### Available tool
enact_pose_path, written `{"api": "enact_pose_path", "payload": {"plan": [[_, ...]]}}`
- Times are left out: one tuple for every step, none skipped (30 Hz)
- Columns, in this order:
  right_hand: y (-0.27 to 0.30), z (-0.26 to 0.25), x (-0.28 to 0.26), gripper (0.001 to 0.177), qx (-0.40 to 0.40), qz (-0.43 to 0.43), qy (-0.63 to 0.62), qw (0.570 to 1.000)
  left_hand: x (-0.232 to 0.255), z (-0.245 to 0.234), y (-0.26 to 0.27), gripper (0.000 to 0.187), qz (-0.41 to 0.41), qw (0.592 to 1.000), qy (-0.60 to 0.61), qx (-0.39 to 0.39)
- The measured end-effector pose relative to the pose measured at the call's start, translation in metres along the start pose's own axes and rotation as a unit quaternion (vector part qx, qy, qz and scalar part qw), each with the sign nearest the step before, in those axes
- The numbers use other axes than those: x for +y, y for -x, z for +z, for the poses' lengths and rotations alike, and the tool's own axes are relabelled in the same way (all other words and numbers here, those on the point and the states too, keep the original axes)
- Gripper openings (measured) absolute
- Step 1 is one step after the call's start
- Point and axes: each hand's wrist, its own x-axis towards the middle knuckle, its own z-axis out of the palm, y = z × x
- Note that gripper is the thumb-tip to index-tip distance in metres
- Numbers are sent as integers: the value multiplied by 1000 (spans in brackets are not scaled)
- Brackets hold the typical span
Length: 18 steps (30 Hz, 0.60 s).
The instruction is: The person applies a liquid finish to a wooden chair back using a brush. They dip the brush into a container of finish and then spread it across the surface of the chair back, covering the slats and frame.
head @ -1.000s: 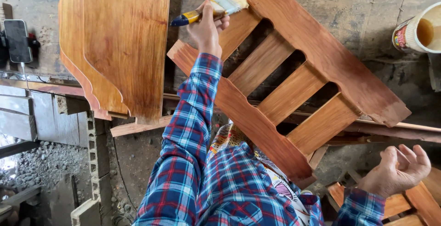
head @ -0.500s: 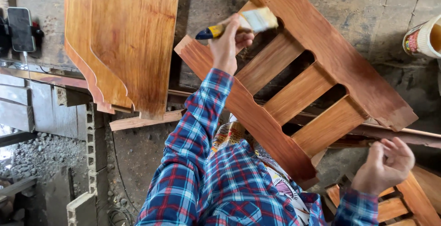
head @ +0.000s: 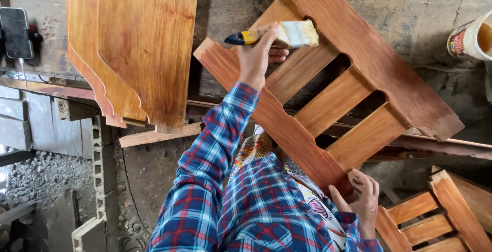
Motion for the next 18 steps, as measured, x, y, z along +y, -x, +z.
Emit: {"api": "enact_pose_path", "payload": {"plan": [[-1, 1, 3, 70, 1, 3, 1, 1000, -1, -3, -6, 26, -2, 1000, 0, -1], [-2, 2, 7, 70, 2, -7, 3, 1000, -2, -5, -12, 28, 30, 999, 3, 10], [-4, 3, 10, 69, 4, -17, 4, 1000, -2, -9, -18, 29, 64, 998, 8, 22], [-4, 3, 9, 69, 4, -17, 4, 1000, -7, -12, -30, 29, 63, 998, 7, 22], [-5, 2, 8, 69, 2, -20, 15, 1000, -11, -14, -44, 27, 113, 993, -3, 36], [-6, 2, 7, 70, 0, -23, 26, 999, -15, -16, -58, 24, 163, 985, -13, 49], [-5, 3, 5, 70, -1, -21, 26, 999, -13, -11, -58, 24, 161, 986, -14, 49], [-5, 4, 5, 71, 7, -22, 5, 1000, -11, -6, -58, 27, 154, 985, -25, 70], [-7, 6, 4, 73, 15, -25, -17, 999, -7, -1, -59, 30, 150, 984, -36, 90], [-7, 6, 2, 73, 15, -25, -18, 999, -7, -2, -56, 30, 150, 984, -36, 90], [-6, 6, 0, 71, 17, -14, -25, 999, -6, -2, -52, 32, 126, 985, -46, 104], [-6, 7, -2, 68, 19, -2, -31, 999, -5, -2, -49, 34, 103, 986, -55, 117], [-6, 7, -2, 68, 17, -2, -32, 999, -5, -9, -45, 34, 102, 986, -56, 118], [-5, 6, -1, 66, 18, 4, -47, 999, -5, -15, -42, 32, 94, 985, -85, 114], [-7, 8, -2, 64, 21, 7, -64, 998, -2, -22, -39, 30, 88, 984, -114, 109], [-8, 8, -4, 64, 21, 6, -67, 998, -16, -38, -46, 30, 90, 983, -115, 109], [-8, 7, -6, 66, 23, 10, -74, 997, -30, -55, -53, 19, 145, 980, -74, 113], [-9, 7, -8, 67, 25, 14, -81, 996, -44, -71, -60, 11, 199, 973, -32, 115]]}}
